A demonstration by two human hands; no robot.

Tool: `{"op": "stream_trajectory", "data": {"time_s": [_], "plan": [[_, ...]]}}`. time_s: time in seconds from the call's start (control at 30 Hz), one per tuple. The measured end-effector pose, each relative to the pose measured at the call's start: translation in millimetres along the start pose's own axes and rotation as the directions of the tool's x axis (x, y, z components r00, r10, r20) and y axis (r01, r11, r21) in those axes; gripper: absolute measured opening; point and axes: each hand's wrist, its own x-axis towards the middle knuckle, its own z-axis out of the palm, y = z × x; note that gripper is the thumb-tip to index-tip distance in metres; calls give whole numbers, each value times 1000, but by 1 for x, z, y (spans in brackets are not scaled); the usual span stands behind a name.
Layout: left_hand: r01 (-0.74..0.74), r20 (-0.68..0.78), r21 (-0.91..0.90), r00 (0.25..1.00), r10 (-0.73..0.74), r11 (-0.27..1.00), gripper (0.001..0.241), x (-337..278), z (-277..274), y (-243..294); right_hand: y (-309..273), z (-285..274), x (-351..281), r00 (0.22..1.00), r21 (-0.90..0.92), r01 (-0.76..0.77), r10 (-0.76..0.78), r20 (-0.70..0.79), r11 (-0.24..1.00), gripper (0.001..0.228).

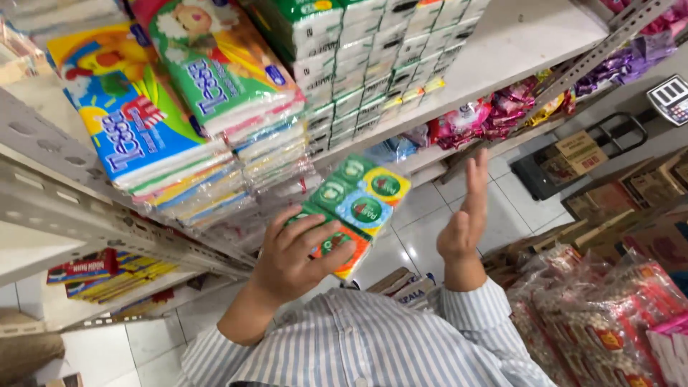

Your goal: The person picks up packs of tissues from the floor and shelves, turns them over to check the labels, and arranges them back into organized stacks on the shelves.

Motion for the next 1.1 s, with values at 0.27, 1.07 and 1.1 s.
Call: {"op": "stream_trajectory", "data": {"time_s": [0.27, 1.07, 1.1], "plan": [[-190, -71, 94, 978, 197, 977, 32, 6, 8, 8, -49, 6, 26, 543, 220, 472, -478, 690, 854, 87], [98, -223, -119, 967, -122, 988, 35, -17, 5, 14, 13, -18, 53, 839, 219, 128, -224, 497, 967, 117], [117, -223, -176, 962, -155, 977, 35, -16, 6, 15, 11, -19, 53, 867, 243, 136, -234, 440, 960, 121]]}}
